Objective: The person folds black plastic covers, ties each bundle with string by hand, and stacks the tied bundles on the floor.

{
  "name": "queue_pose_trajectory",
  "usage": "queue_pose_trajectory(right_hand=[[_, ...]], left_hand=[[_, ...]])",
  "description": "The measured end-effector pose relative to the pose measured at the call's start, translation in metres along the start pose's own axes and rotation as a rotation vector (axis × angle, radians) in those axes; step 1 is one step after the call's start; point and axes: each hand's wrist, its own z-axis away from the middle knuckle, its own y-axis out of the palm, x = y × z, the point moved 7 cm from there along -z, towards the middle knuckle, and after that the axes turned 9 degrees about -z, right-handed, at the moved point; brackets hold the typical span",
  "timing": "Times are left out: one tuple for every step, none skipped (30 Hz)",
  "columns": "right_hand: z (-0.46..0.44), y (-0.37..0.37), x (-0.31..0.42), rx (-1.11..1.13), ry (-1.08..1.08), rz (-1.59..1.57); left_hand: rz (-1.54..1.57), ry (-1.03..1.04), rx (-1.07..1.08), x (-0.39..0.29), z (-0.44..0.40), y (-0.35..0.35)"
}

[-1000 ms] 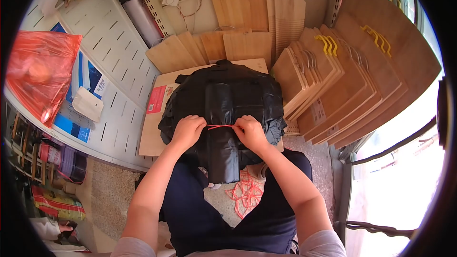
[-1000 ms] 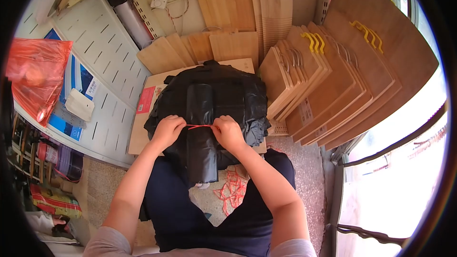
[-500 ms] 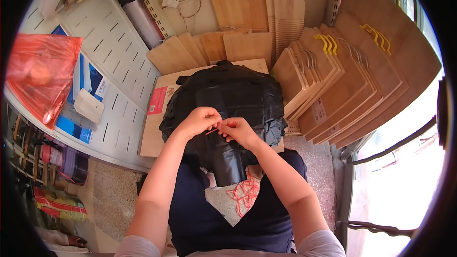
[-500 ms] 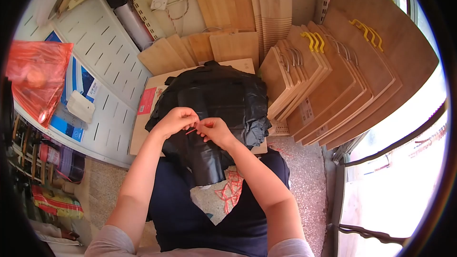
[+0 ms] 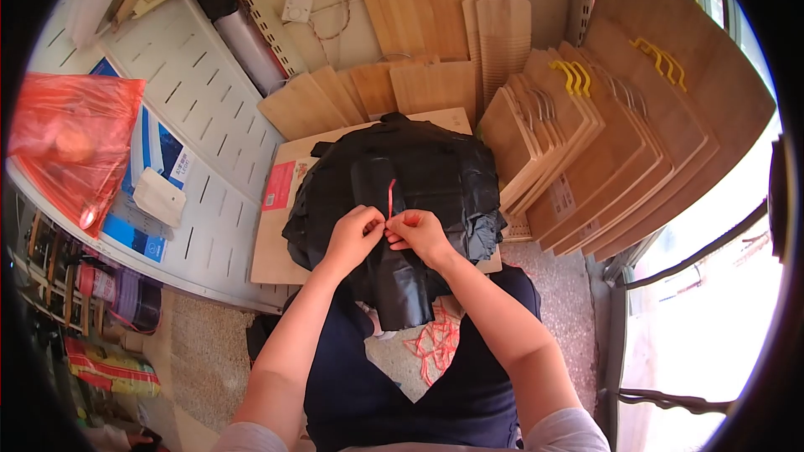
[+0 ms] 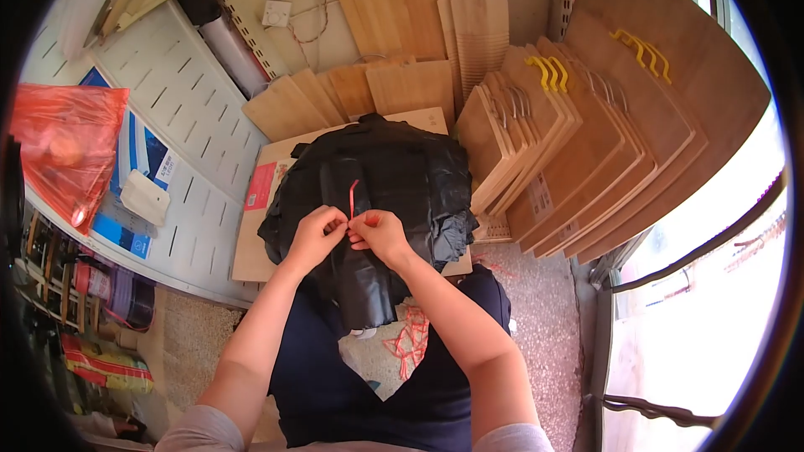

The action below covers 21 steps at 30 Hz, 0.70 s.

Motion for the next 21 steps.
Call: queue_pose_trajectory(right_hand=[[0.000, 0.000, 0.000, -0.012, 0.001, 0.028], [0.000, 0.000, 0.001, -0.009, -0.001, 0.029], [0.000, -0.001, 0.001, -0.016, 0.015, 0.026], [0.000, -0.002, 0.001, -0.025, 0.031, 0.022], [-0.001, -0.004, 0.002, -0.024, 0.029, 0.023], [-0.002, -0.004, 0.001, 0.019, 0.068, 0.026], [-0.003, -0.004, 0.000, 0.061, 0.107, 0.028], [-0.003, -0.005, 0.002, 0.061, 0.106, 0.028], [-0.003, -0.005, 0.004, 0.086, 0.097, 0.059], [-0.002, -0.004, 0.005, 0.111, 0.089, 0.089], [-0.002, -0.003, 0.005, 0.112, 0.090, 0.088], [-0.002, -0.002, 0.011, 0.081, 0.004, 0.203], [-0.002, -0.001, 0.016, 0.050, -0.081, 0.317], [0.000, 0.001, 0.013, 0.051, -0.079, 0.315], [0.007, 0.009, 0.031, 0.045, -0.415, 0.564], [0.020, 0.022, 0.045, 0.036, -0.755, 0.808], [0.024, 0.026, 0.046, 0.019, -0.828, 0.823], [0.024, 0.027, 0.044, 0.018, -0.823, 0.823], [0.024, 0.028, 0.044, 0.013, -0.839, 0.842], [0.024, 0.029, 0.044, 0.009, -0.857, 0.860], [0.024, 0.029, 0.045, 0.009, -0.856, 0.859]], left_hand=[[-0.077, 0.033, 0.005, -0.003, 0.000, 0.001], [-0.079, 0.034, 0.001, -0.004, 0.001, 0.001], [-0.159, 0.145, -0.096, -0.015, 0.003, -0.003], [-0.239, 0.256, -0.192, -0.026, 0.006, -0.007], [-0.302, 0.355, -0.238, -0.036, 0.008, -0.008], [-0.302, 0.357, -0.240, -0.037, 0.007, -0.010], [-0.275, 0.403, -0.176, -0.039, 0.007, -0.007], [-0.248, 0.448, -0.112, -0.041, 0.007, -0.004], [-0.212, 0.434, -0.049, -0.037, 0.005, 0.000], [-0.213, 0.434, -0.049, -0.034, 0.004, -0.001], [-0.203, 0.385, -0.029, -0.028, 0.001, -0.001], [-0.193, 0.336, -0.007, -0.024, 0.000, -0.002], [-0.194, 0.333, -0.005, -0.023, 0.002, -0.001], [-0.165, 0.259, -0.027, -0.018, 0.001, -0.001], [-0.136, 0.187, -0.048, -0.013, 0.001, -0.001], [-0.135, 0.185, -0.047, -0.012, 0.001, 0.001], [-0.048, 0.092, -0.036, -0.005, 0.001, 0.002], [0.038, -0.002, -0.025, 0.001, 0.002, 0.005], [0.040, -0.004, -0.024, 0.003, 0.002, 0.007], [0.063, -0.005, -0.037, 0.005, 0.002, 0.007], [0.085, -0.007, -0.050, 0.005, 0.002, 0.006]])
